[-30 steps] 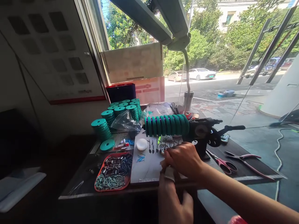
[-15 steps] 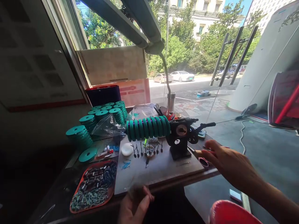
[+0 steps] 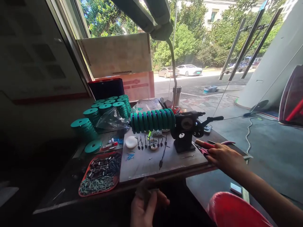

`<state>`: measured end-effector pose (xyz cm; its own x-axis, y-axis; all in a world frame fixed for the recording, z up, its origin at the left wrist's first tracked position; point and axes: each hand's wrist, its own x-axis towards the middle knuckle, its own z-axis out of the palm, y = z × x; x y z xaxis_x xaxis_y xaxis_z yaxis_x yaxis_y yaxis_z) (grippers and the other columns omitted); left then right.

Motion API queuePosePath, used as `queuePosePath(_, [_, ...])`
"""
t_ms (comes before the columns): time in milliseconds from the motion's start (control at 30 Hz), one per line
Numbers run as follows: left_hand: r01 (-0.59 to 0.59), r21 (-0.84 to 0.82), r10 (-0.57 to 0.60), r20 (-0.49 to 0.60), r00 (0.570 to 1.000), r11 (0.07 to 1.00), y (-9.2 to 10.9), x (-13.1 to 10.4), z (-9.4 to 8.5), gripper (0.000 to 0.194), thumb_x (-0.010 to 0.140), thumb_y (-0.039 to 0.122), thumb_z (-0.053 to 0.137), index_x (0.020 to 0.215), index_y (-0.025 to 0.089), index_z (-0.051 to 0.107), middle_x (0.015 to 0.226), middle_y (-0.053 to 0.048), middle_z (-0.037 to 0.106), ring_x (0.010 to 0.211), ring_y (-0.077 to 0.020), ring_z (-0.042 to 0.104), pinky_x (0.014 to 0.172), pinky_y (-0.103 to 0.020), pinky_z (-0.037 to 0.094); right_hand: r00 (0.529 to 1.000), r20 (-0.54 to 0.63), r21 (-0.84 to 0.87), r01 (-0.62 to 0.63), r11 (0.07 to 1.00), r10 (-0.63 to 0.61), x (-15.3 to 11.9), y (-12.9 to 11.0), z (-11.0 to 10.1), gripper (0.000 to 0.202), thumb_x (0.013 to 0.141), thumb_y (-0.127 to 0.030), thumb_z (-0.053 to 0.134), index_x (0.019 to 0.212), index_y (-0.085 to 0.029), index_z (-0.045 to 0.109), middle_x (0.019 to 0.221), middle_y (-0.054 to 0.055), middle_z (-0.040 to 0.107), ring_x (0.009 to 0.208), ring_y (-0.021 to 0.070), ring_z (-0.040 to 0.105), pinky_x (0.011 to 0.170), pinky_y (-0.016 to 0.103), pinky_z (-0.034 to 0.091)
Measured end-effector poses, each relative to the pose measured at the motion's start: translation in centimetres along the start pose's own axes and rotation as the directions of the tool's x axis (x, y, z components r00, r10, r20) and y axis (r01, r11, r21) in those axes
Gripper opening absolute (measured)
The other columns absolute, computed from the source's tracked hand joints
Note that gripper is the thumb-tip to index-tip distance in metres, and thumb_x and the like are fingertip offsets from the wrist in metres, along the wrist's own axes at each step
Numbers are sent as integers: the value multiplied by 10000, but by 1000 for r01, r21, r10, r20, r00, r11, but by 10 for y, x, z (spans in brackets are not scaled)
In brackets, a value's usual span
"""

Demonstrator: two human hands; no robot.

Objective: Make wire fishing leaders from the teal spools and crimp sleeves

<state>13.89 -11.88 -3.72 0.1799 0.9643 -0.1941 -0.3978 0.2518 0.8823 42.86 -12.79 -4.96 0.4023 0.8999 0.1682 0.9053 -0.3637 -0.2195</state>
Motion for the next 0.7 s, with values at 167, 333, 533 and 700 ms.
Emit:
queuePosePath(167, [104,11,-104,27,994,994,-1,-2,-2,403,572,417,752,782,111,594,643,-69,649,572,-160,608,610,-254,459,991,123,34,-59,998,54,-2,3,-13,350,786,-374,396,677,-147,640,887,91,504,701,98,467,622,236,304])
queuePosePath(333, [123,16,-123,25,992,992,-3,-4,-5,379,604,407,734,738,101,554,603,-78,641,537,-159,598,590,-266,455,960,190,287,-253,924,204,-47,19,-24,374,637,-493,590,921,-251,615,1018,88,530,773,148,528,663,275,386])
queuePosePath(533, [94,1,-94,70,993,996,3,-12,-2,346,638,378,719,749,109,531,611,-65,638,546,-151,591,562,-251,450,885,325,549,111,829,-333,-103,-61,-20,344,776,-454,402,721,-145,543,951,92,507,816,104,498,714,170,435])
queuePosePath(700, [-1,-5,1,56,998,1000,8,-17,-1,355,603,391,739,717,116,546,578,-48,631,529,-140,582,557,-245,455,878,228,382,316,868,-420,-102,-88,-5,218,732,-308,455,852,-153,549,958,64,493,782,71,497,681,142,439])
